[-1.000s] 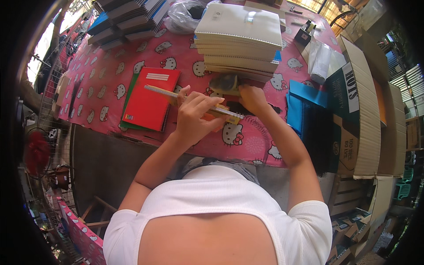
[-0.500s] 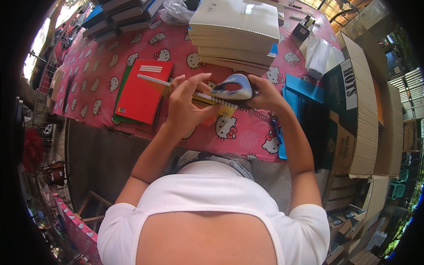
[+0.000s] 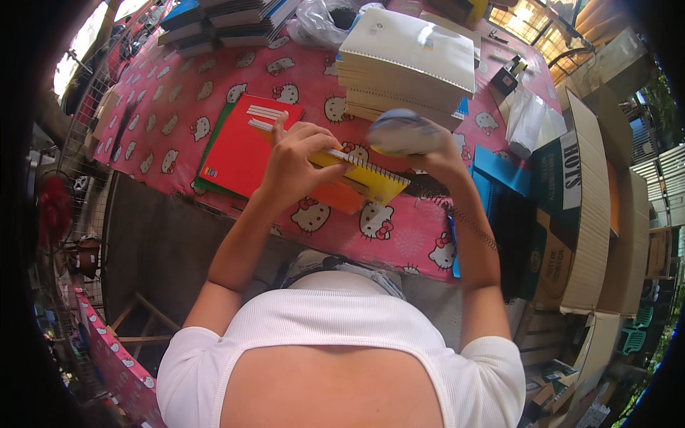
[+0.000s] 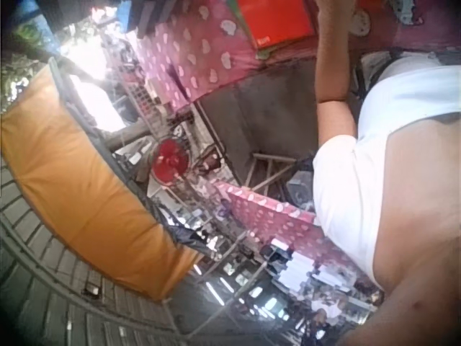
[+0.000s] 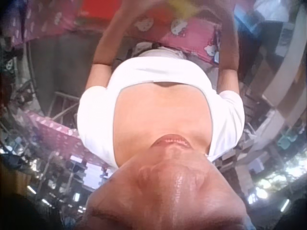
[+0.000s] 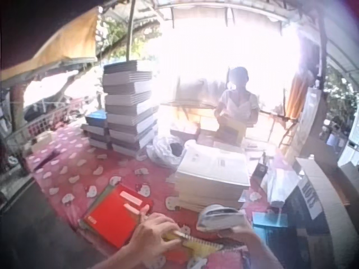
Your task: The person applies pieces of blue adhesive tape to the spines of spiral notebooks and trims the excess tape using shears.
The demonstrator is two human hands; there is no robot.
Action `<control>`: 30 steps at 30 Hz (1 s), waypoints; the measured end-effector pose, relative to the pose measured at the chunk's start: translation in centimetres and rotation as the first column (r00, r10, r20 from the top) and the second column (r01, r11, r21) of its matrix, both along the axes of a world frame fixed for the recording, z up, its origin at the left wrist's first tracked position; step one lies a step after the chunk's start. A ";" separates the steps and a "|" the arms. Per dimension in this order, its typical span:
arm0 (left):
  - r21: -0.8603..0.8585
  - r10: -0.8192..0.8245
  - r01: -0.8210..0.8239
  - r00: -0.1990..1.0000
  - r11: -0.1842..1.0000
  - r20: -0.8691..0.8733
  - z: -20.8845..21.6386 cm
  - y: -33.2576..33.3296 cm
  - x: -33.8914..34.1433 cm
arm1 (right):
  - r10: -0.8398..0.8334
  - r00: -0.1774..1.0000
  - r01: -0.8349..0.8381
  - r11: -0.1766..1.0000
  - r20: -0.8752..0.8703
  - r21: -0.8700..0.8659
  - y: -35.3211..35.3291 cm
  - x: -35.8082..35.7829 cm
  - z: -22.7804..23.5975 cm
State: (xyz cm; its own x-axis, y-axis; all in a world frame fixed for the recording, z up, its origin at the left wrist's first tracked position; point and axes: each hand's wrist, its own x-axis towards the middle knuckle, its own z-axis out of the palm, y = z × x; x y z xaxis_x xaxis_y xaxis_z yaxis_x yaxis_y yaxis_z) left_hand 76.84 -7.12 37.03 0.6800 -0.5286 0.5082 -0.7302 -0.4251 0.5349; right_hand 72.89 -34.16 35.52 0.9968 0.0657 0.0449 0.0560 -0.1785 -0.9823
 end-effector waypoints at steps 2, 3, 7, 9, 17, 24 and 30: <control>0.029 0.036 -0.038 0.998 0.999 0.044 0.1 0.0 0.4 | 0.081 0.993 -0.099 0.965 0.083 0.243 0.7 -0.5 0.3; 0.048 0.051 -0.054 0.997 0.997 0.061 0.2 0.0 0.4 | 0.055 0.992 -0.051 0.998 0.112 -0.030 1.2 -0.2 0.1; 0.047 0.135 -0.143 0.981 0.989 0.138 0.8 1.1 1.3 | 0.099 0.993 -0.111 0.960 0.059 0.255 2.1 1.2 0.5; 0.072 0.163 -0.171 0.980 0.983 0.111 0.6 1.4 1.3 | 0.069 0.994 -0.068 0.998 0.081 -0.016 1.6 1.7 -0.8; 0.028 0.273 -0.275 0.960 0.961 0.060 0.8 2.9 2.4 | 0.082 0.993 -0.037 0.906 0.089 -0.422 6.0 4.8 1.3; -0.209 0.197 -0.226 0.969 0.951 -0.149 -0.4 4.1 3.5 | 0.165 0.986 -0.156 0.862 -0.025 -0.483 6.0 7.6 0.0; -0.289 0.219 -0.257 0.963 0.922 -0.158 -1.1 5.3 4.1 | 0.284 0.958 -0.279 0.956 0.041 -0.094 7.7 7.9 0.9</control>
State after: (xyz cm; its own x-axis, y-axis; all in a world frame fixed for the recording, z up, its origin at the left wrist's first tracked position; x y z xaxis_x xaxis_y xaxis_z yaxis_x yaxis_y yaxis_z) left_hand 80.97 -1.81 35.93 0.8327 -0.1768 0.5248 -0.5495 -0.3815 0.7433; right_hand 80.81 -26.41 36.46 0.9338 0.3490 0.0793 0.1682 -0.2324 -0.9580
